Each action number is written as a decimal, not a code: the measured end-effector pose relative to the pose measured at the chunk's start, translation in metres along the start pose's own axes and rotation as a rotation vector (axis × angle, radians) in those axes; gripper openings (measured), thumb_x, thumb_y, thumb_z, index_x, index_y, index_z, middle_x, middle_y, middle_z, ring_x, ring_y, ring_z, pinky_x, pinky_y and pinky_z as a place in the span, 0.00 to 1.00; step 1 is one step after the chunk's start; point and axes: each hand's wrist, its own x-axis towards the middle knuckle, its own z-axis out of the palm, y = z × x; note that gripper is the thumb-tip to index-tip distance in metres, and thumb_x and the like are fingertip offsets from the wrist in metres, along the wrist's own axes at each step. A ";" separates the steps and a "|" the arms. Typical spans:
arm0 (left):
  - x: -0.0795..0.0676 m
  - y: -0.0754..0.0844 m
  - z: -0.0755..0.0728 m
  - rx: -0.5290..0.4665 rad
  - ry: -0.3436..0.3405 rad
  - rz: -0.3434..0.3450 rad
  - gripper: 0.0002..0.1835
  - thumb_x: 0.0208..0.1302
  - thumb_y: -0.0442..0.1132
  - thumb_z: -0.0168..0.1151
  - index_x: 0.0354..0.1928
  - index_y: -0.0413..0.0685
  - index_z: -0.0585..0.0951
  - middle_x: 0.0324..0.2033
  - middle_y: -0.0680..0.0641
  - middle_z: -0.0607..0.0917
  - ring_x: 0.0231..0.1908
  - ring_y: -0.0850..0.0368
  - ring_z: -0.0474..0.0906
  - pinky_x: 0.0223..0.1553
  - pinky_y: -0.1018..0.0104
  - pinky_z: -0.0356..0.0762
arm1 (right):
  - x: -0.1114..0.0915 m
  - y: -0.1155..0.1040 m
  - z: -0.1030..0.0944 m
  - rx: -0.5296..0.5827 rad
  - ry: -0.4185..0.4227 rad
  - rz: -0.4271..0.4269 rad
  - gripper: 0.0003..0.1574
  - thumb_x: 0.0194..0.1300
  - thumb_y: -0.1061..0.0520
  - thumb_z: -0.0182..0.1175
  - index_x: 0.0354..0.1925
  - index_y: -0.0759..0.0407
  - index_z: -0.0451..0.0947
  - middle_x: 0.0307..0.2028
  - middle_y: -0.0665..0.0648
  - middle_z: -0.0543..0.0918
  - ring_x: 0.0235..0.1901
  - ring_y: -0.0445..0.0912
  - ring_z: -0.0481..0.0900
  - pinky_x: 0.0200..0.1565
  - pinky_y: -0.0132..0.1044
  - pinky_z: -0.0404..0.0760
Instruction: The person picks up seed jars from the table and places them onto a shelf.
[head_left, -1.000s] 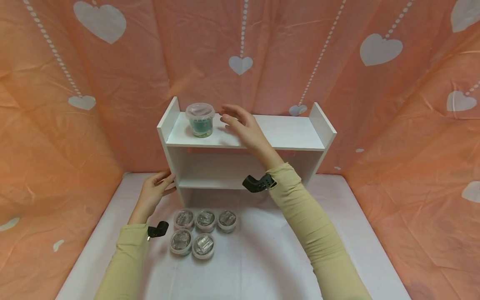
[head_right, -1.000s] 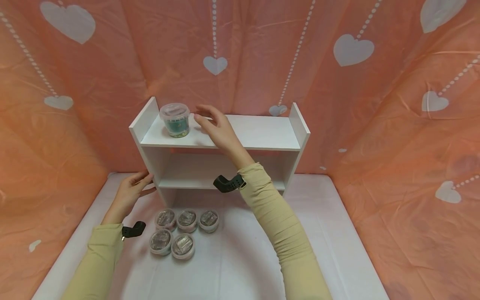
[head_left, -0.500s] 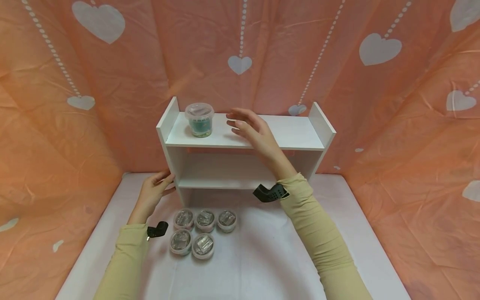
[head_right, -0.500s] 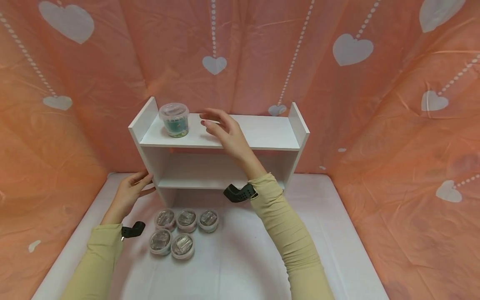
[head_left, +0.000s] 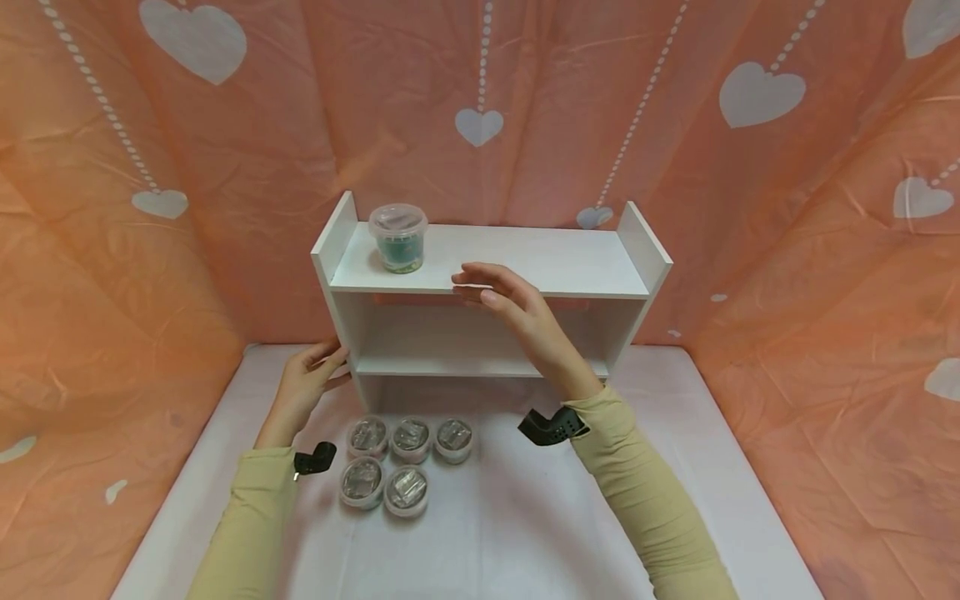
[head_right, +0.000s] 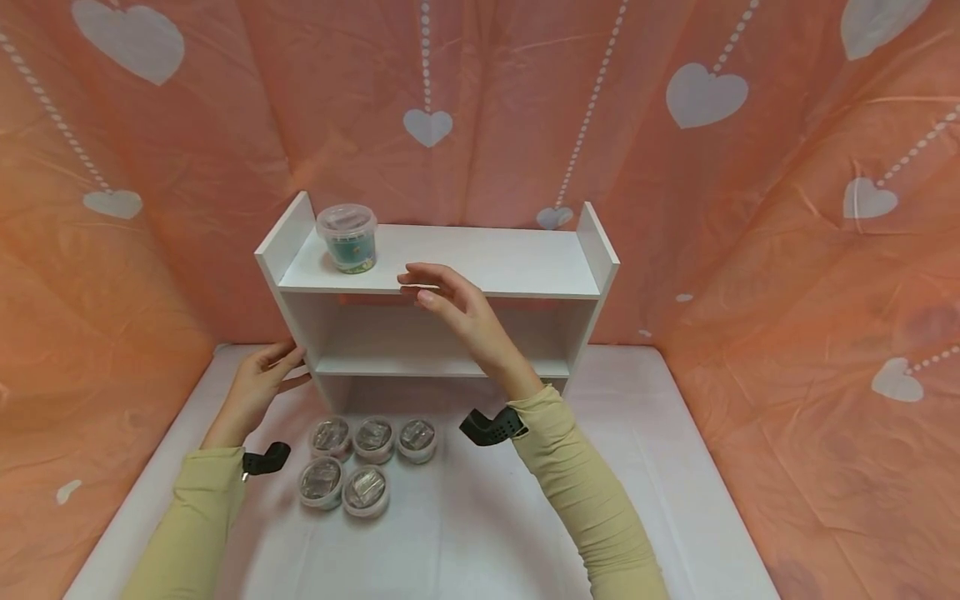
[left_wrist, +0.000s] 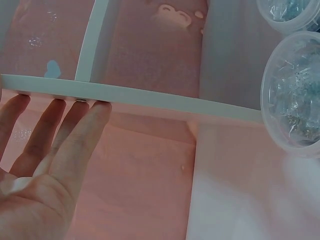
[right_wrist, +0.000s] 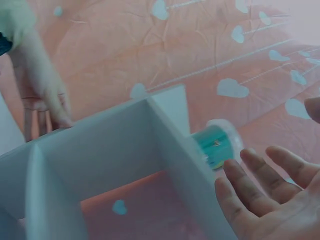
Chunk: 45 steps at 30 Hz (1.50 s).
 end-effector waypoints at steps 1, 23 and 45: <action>0.000 0.000 0.000 0.000 0.000 0.000 0.32 0.71 0.45 0.55 0.68 0.31 0.62 0.65 0.32 0.64 0.56 0.57 0.73 0.53 0.55 0.77 | -0.003 0.002 0.000 0.002 -0.005 -0.001 0.34 0.72 0.53 0.52 0.64 0.77 0.60 0.57 0.73 0.71 0.58 0.64 0.69 0.62 0.60 0.66; -0.001 0.002 -0.001 -0.026 0.012 -0.024 0.32 0.70 0.45 0.56 0.68 0.32 0.62 0.65 0.31 0.63 0.51 0.64 0.74 0.52 0.58 0.78 | -0.043 0.055 0.010 0.027 -0.007 0.122 0.29 0.72 0.59 0.48 0.63 0.78 0.60 0.56 0.77 0.70 0.57 0.68 0.69 0.60 0.58 0.70; 0.002 -0.004 -0.001 -0.015 0.005 0.014 0.32 0.70 0.45 0.56 0.68 0.30 0.63 0.64 0.30 0.64 0.51 0.63 0.74 0.52 0.53 0.76 | -0.072 0.091 0.021 0.079 -0.033 0.198 0.37 0.72 0.48 0.52 0.64 0.77 0.61 0.58 0.75 0.70 0.58 0.68 0.68 0.62 0.61 0.64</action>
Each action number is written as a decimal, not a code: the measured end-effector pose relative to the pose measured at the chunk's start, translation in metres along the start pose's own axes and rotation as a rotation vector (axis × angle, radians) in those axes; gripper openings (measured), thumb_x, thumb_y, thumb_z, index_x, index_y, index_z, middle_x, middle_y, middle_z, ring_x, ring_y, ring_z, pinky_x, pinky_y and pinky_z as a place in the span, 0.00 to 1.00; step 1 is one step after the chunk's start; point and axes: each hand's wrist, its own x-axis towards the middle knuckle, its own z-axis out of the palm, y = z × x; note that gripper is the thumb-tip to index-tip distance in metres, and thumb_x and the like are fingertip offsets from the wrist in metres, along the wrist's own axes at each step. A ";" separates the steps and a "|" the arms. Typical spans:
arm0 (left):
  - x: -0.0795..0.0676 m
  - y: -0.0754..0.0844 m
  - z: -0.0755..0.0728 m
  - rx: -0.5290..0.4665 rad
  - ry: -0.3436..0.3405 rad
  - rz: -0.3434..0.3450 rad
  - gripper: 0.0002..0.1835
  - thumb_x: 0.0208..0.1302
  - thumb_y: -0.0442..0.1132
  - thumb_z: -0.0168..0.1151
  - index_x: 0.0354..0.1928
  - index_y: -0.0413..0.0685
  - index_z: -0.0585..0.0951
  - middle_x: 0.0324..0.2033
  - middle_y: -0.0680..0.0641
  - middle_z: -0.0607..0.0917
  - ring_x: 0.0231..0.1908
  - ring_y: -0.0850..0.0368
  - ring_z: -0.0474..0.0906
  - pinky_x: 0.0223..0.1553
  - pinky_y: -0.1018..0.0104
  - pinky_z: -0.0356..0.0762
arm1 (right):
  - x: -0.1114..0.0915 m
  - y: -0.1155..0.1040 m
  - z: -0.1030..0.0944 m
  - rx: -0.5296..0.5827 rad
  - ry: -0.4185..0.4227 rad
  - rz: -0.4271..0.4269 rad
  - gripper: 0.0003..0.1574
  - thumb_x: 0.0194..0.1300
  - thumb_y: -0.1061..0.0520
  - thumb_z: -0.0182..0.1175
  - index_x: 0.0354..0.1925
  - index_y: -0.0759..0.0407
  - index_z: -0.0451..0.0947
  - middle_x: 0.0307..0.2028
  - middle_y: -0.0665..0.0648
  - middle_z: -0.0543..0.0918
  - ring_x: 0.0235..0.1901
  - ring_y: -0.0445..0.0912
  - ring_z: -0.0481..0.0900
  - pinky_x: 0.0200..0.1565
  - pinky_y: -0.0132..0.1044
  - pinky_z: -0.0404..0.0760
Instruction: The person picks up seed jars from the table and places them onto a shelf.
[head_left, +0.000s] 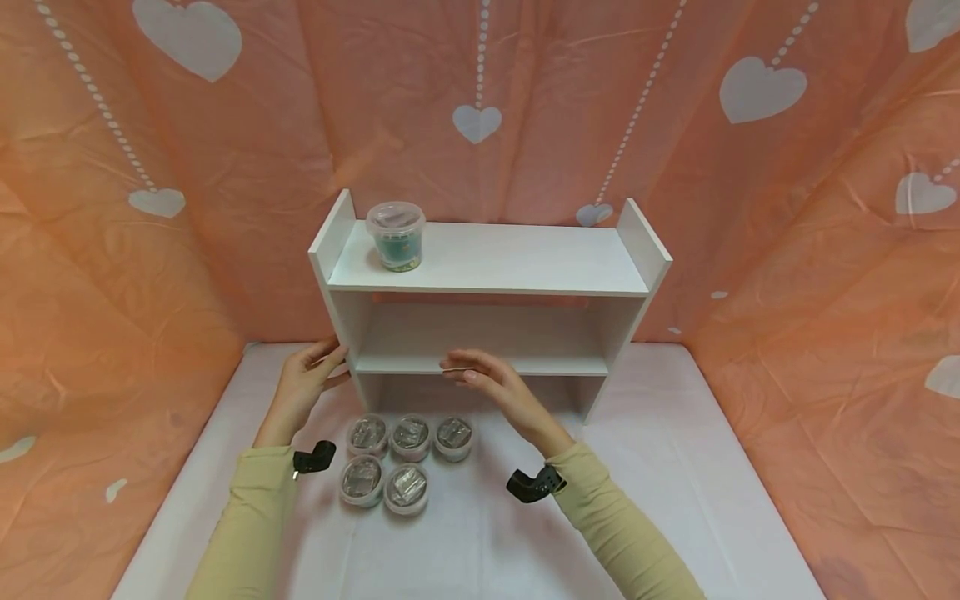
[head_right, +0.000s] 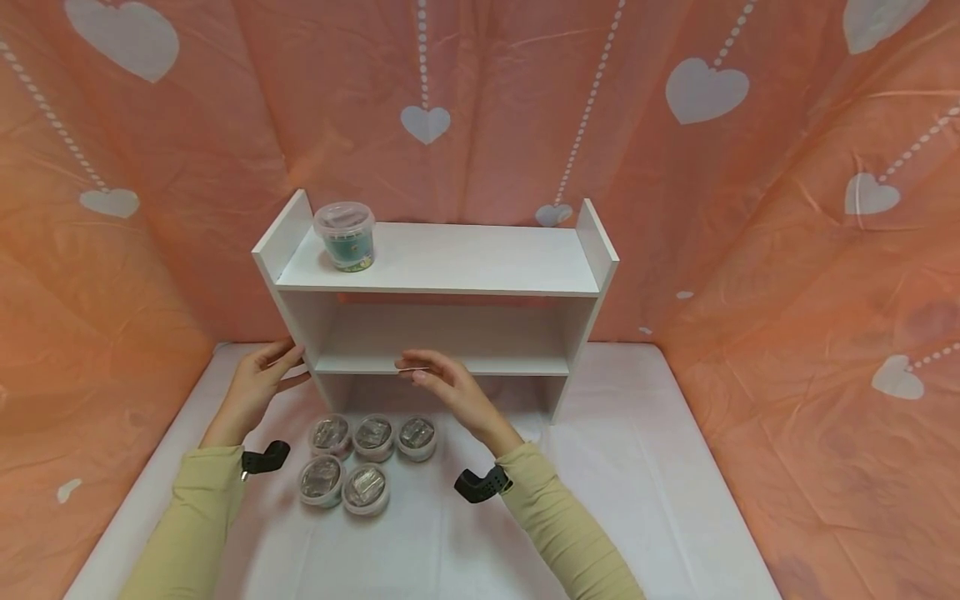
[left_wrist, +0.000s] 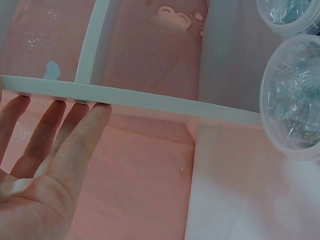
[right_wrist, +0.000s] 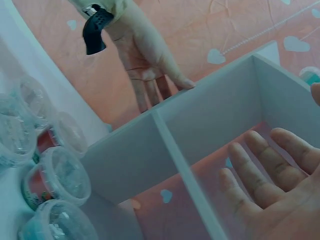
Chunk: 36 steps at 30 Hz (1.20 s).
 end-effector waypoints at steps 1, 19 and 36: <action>0.000 0.000 0.000 0.001 0.000 -0.002 0.32 0.70 0.45 0.56 0.68 0.30 0.63 0.64 0.30 0.64 0.52 0.62 0.74 0.53 0.53 0.76 | -0.001 0.002 0.001 -0.001 -0.004 0.006 0.36 0.72 0.48 0.51 0.64 0.76 0.61 0.58 0.75 0.70 0.58 0.68 0.68 0.62 0.61 0.65; -0.001 0.005 0.002 0.016 0.004 -0.032 0.33 0.70 0.47 0.55 0.68 0.32 0.62 0.65 0.33 0.65 0.58 0.49 0.70 0.54 0.56 0.76 | -0.015 0.030 0.009 0.015 -0.042 0.070 0.24 0.75 0.65 0.43 0.64 0.76 0.61 0.59 0.77 0.68 0.59 0.55 0.72 0.62 0.49 0.71; -0.001 0.003 0.002 0.018 0.011 -0.041 0.33 0.71 0.47 0.55 0.68 0.32 0.62 0.65 0.33 0.64 0.57 0.52 0.70 0.54 0.55 0.76 | -0.030 0.053 0.025 0.023 -0.084 0.195 0.31 0.69 0.61 0.57 0.66 0.70 0.62 0.61 0.70 0.69 0.61 0.67 0.65 0.59 0.38 0.74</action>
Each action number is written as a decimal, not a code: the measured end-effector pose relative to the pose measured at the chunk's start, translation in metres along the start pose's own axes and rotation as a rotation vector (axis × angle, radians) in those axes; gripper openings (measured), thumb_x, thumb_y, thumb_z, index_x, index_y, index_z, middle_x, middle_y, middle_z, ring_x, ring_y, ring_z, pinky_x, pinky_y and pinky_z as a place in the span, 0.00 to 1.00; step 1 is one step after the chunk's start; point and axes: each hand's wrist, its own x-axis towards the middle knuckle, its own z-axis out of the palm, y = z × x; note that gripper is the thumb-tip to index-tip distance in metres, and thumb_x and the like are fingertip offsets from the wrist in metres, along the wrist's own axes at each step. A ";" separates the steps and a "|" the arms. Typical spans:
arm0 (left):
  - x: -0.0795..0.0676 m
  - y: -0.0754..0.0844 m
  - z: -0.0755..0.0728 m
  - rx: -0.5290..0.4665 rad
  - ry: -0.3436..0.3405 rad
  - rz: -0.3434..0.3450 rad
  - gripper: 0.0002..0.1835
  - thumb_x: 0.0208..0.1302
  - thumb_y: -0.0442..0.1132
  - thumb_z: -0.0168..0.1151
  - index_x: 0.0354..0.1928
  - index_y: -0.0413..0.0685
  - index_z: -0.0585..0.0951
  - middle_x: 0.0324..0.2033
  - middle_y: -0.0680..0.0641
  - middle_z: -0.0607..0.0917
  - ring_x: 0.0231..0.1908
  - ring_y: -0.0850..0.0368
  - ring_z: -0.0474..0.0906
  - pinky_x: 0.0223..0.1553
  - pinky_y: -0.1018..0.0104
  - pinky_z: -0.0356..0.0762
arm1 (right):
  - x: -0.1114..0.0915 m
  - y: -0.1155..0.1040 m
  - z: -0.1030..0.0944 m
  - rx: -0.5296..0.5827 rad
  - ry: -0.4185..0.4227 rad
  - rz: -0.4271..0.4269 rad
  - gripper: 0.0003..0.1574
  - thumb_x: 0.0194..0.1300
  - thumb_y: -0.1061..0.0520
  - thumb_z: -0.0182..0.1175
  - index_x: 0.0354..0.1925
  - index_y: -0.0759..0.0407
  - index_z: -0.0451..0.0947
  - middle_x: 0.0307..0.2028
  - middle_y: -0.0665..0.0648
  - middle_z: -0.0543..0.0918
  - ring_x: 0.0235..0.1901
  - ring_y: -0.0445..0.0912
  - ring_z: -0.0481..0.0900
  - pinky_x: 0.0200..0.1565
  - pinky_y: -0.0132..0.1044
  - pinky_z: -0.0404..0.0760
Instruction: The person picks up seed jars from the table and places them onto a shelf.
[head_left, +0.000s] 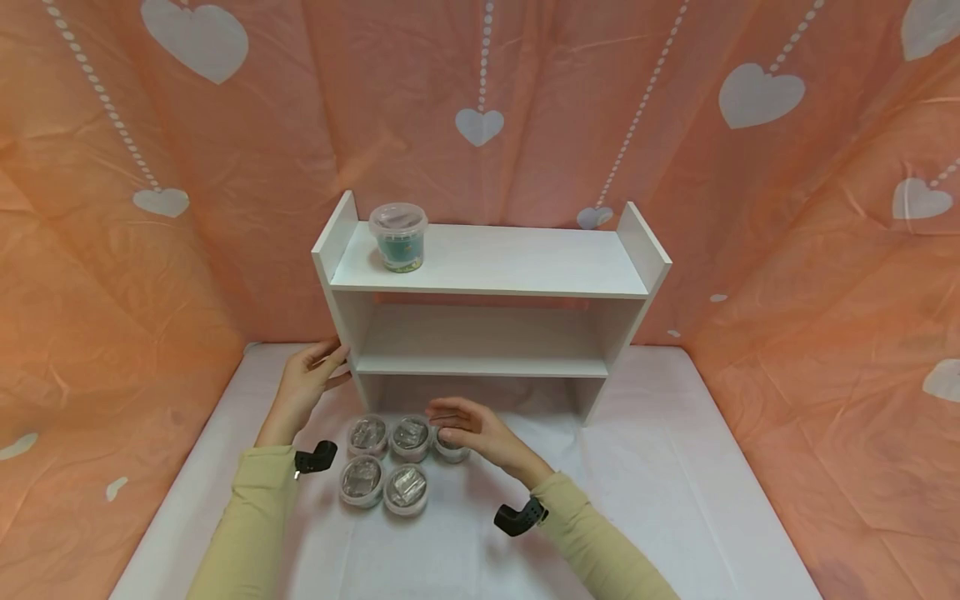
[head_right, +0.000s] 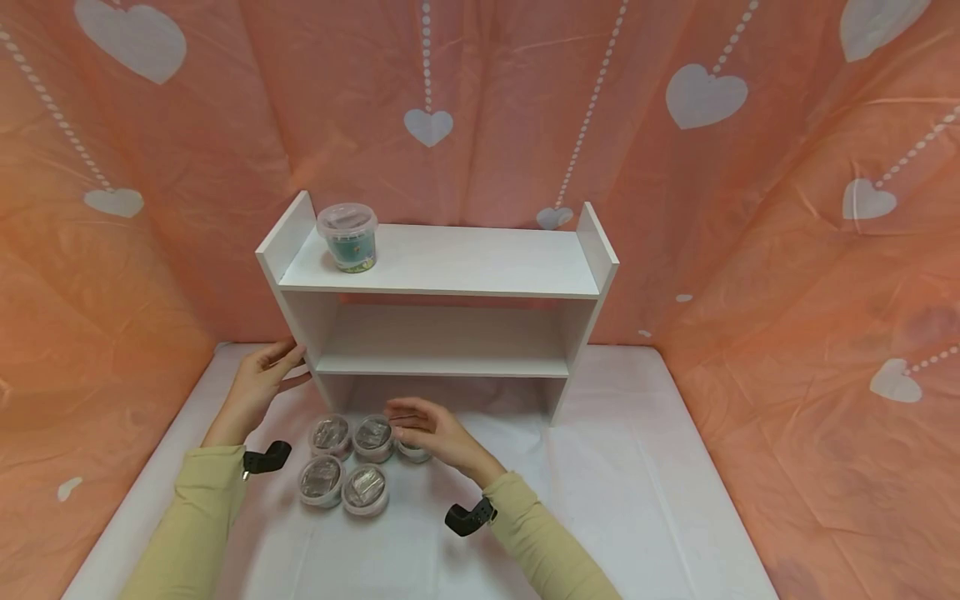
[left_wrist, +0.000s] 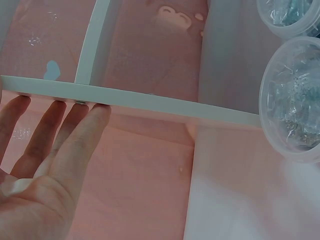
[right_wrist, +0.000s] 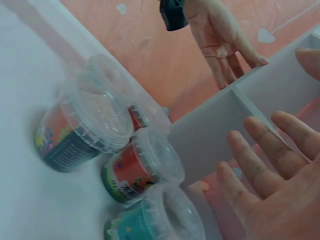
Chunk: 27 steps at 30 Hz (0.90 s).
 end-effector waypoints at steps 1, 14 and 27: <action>0.000 0.000 0.000 0.001 0.000 -0.001 0.33 0.71 0.47 0.55 0.68 0.32 0.62 0.65 0.33 0.64 0.57 0.53 0.71 0.54 0.55 0.76 | 0.000 0.001 0.001 0.005 -0.002 0.004 0.32 0.69 0.61 0.58 0.66 0.70 0.62 0.61 0.71 0.69 0.61 0.68 0.65 0.59 0.38 0.75; -0.001 0.000 -0.001 0.014 -0.007 -0.001 0.32 0.71 0.47 0.54 0.69 0.34 0.62 0.66 0.34 0.64 0.58 0.50 0.69 0.55 0.54 0.75 | -0.002 0.021 0.013 0.019 -0.040 0.017 0.35 0.65 0.67 0.60 0.65 0.76 0.59 0.60 0.78 0.67 0.60 0.70 0.65 0.62 0.52 0.70; -0.001 0.000 0.000 0.022 -0.003 0.003 0.33 0.70 0.48 0.55 0.69 0.34 0.62 0.66 0.33 0.64 0.60 0.46 0.68 0.52 0.59 0.77 | -0.005 0.014 0.024 -0.015 -0.057 0.056 0.37 0.60 0.72 0.62 0.64 0.79 0.59 0.59 0.78 0.67 0.59 0.73 0.63 0.64 0.61 0.62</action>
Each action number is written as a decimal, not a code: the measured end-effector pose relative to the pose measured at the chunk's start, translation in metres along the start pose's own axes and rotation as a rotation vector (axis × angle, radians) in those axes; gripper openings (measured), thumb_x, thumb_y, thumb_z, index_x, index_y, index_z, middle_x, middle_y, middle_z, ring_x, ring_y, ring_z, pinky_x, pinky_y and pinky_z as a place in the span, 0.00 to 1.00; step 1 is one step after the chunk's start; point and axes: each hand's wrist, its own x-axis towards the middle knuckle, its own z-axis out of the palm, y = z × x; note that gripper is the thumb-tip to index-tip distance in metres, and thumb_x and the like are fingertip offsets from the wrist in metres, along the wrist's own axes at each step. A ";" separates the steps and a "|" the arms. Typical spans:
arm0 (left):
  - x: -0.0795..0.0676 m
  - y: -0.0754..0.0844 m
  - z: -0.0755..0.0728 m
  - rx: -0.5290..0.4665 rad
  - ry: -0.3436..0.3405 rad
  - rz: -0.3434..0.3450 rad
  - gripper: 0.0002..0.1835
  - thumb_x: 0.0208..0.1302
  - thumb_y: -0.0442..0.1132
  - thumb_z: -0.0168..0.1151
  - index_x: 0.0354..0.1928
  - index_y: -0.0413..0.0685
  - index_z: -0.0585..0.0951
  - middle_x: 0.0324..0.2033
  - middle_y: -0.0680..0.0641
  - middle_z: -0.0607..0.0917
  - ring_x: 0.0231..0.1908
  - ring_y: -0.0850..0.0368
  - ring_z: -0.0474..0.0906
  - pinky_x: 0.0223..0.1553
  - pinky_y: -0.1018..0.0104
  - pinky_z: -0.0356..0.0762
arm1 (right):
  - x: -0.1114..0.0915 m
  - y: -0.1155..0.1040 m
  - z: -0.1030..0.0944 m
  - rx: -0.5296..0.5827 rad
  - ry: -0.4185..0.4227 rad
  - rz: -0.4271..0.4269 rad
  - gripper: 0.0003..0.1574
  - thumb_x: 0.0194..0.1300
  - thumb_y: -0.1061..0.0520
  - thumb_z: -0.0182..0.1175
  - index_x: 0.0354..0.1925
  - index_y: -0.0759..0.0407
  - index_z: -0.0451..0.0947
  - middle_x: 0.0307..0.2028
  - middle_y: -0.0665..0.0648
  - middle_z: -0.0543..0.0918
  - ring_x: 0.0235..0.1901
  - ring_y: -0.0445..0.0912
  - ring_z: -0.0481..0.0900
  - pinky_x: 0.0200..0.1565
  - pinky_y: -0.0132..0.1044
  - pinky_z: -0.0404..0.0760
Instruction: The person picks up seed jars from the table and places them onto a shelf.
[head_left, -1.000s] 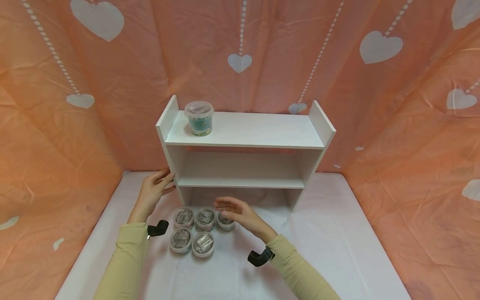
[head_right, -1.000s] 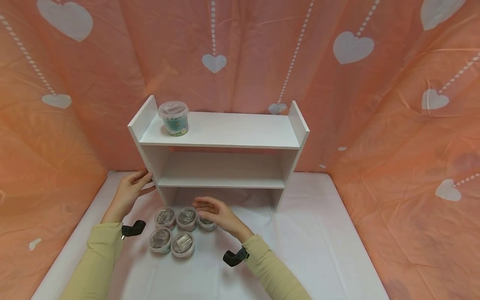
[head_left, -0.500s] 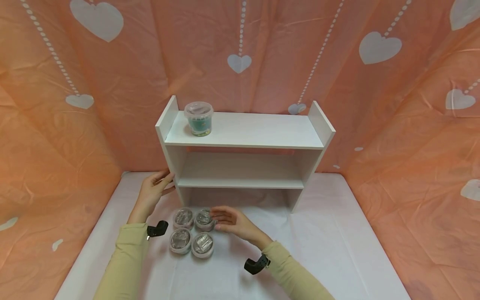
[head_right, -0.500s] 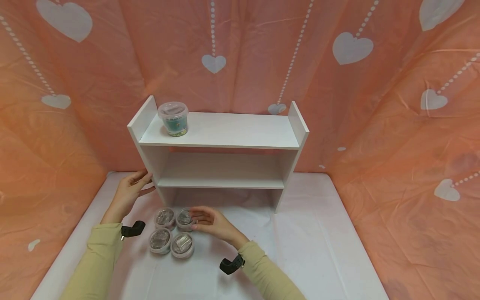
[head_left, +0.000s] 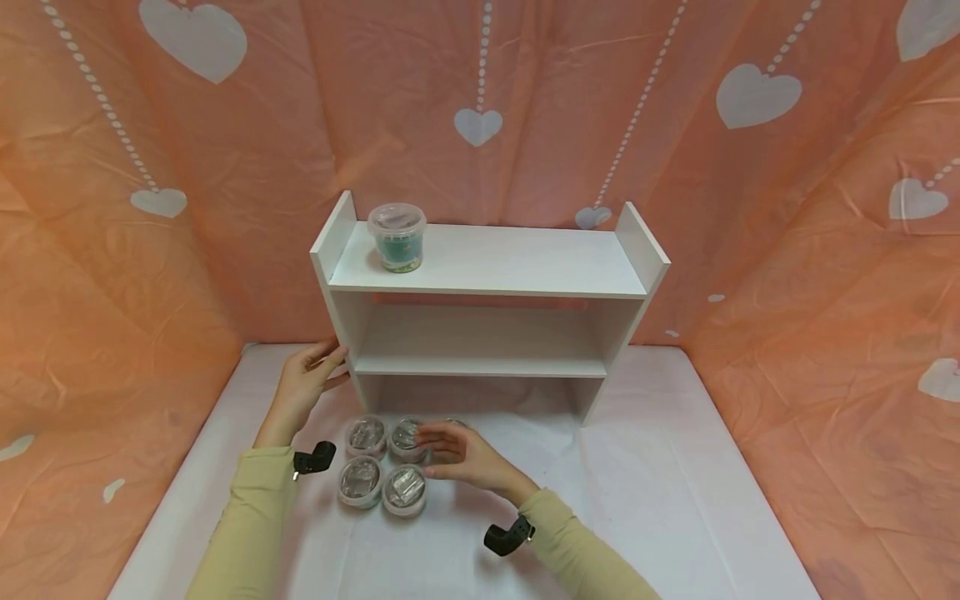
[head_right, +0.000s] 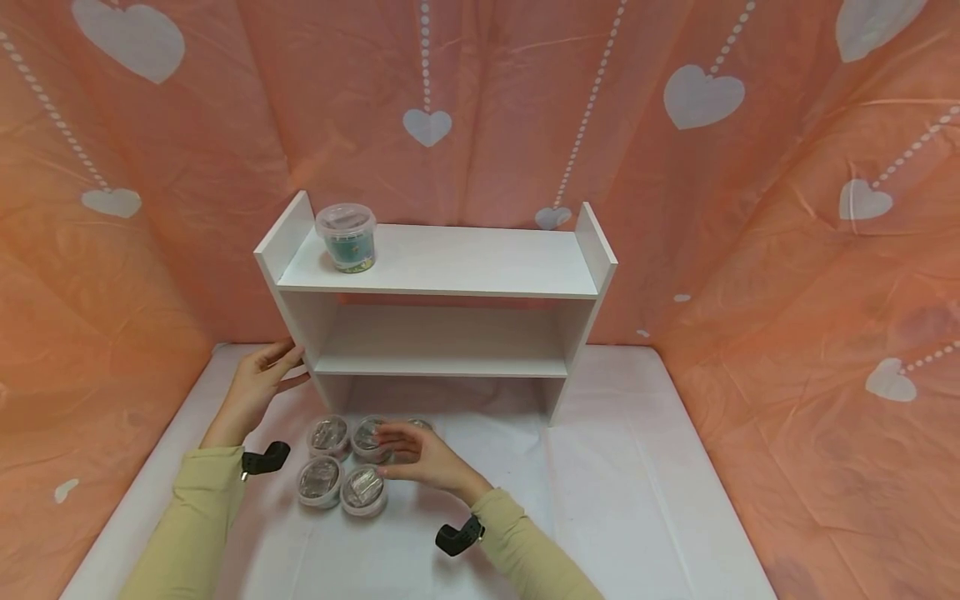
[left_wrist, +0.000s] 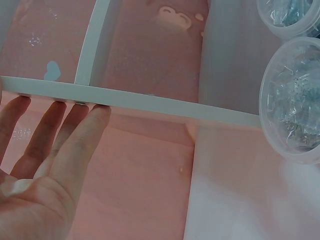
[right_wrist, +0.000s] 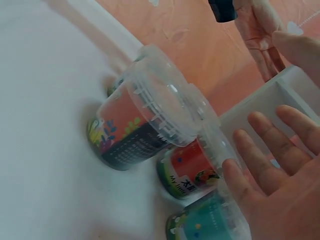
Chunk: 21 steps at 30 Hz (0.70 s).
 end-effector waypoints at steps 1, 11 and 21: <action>0.000 0.000 0.000 0.001 0.001 -0.001 0.33 0.70 0.48 0.55 0.69 0.34 0.62 0.66 0.34 0.64 0.60 0.45 0.68 0.52 0.59 0.78 | -0.001 -0.002 0.001 -0.001 0.001 0.000 0.37 0.60 0.72 0.62 0.64 0.79 0.59 0.59 0.79 0.67 0.59 0.73 0.63 0.64 0.61 0.62; 0.000 0.001 0.000 -0.004 0.007 -0.006 0.33 0.71 0.47 0.55 0.69 0.33 0.61 0.66 0.33 0.64 0.61 0.42 0.66 0.53 0.59 0.77 | -0.002 0.007 0.005 0.021 -0.009 -0.006 0.39 0.57 0.74 0.63 0.63 0.80 0.58 0.58 0.81 0.66 0.59 0.75 0.61 0.62 0.66 0.61; 0.000 0.001 0.000 -0.007 0.005 -0.001 0.33 0.71 0.47 0.55 0.69 0.32 0.61 0.66 0.33 0.64 0.58 0.50 0.70 0.51 0.63 0.79 | 0.000 0.037 0.003 -0.013 -0.004 -0.012 0.41 0.56 0.74 0.65 0.65 0.74 0.61 0.59 0.74 0.70 0.59 0.68 0.66 0.63 0.61 0.64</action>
